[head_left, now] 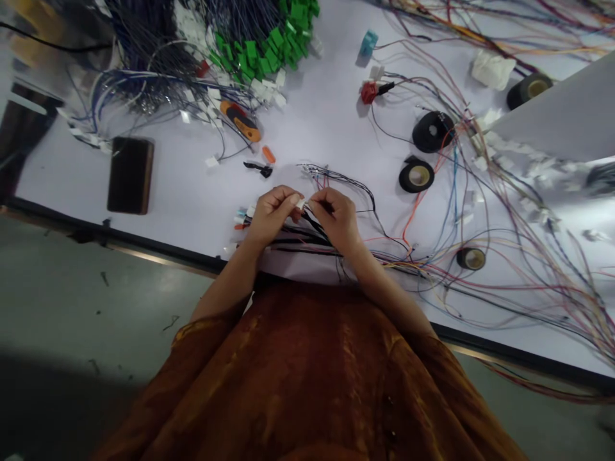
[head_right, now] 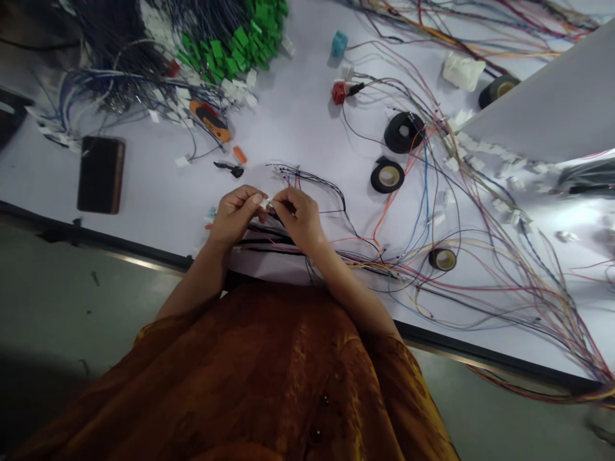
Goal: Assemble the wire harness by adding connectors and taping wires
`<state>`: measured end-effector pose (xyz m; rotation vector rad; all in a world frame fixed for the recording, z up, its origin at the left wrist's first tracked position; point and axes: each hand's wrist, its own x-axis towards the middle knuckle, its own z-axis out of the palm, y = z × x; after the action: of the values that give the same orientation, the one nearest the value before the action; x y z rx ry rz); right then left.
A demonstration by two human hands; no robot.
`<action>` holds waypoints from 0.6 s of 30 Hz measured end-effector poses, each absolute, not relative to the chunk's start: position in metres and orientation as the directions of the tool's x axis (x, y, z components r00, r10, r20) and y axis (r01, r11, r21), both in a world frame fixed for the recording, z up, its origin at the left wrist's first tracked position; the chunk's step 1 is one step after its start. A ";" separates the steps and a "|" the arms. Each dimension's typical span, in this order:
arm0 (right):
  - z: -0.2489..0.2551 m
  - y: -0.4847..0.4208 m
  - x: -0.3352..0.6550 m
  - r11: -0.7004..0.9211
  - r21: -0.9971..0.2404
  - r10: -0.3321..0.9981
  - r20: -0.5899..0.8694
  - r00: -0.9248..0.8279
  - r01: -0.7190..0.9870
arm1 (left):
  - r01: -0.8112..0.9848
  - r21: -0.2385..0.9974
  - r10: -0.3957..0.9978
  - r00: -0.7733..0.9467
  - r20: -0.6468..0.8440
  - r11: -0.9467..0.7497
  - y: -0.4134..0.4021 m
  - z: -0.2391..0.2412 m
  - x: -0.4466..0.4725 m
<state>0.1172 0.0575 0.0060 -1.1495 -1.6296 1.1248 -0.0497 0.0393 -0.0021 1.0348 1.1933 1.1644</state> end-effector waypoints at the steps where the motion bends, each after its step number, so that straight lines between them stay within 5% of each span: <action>1: 0.006 0.058 0.118 0.194 -0.956 0.961 0.140 -0.240 0.220 | -0.097 0.988 0.992 0.012 -0.122 0.123 0.039 -0.002 -0.049; 8: 0.006 0.056 0.120 0.125 -0.973 0.967 0.076 -0.242 0.192 | -0.113 0.979 0.985 0.056 -0.165 0.170 0.038 -0.002 -0.054; 18: 0.007 0.048 0.117 0.222 -0.936 0.964 0.169 -0.206 0.273 | -0.117 0.978 0.985 0.045 -0.167 0.171 0.032 0.005 -0.054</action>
<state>0.1172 0.0479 0.0065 -1.1759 -1.6514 1.0293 -0.0538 0.0316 0.0047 1.0133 1.1715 1.1142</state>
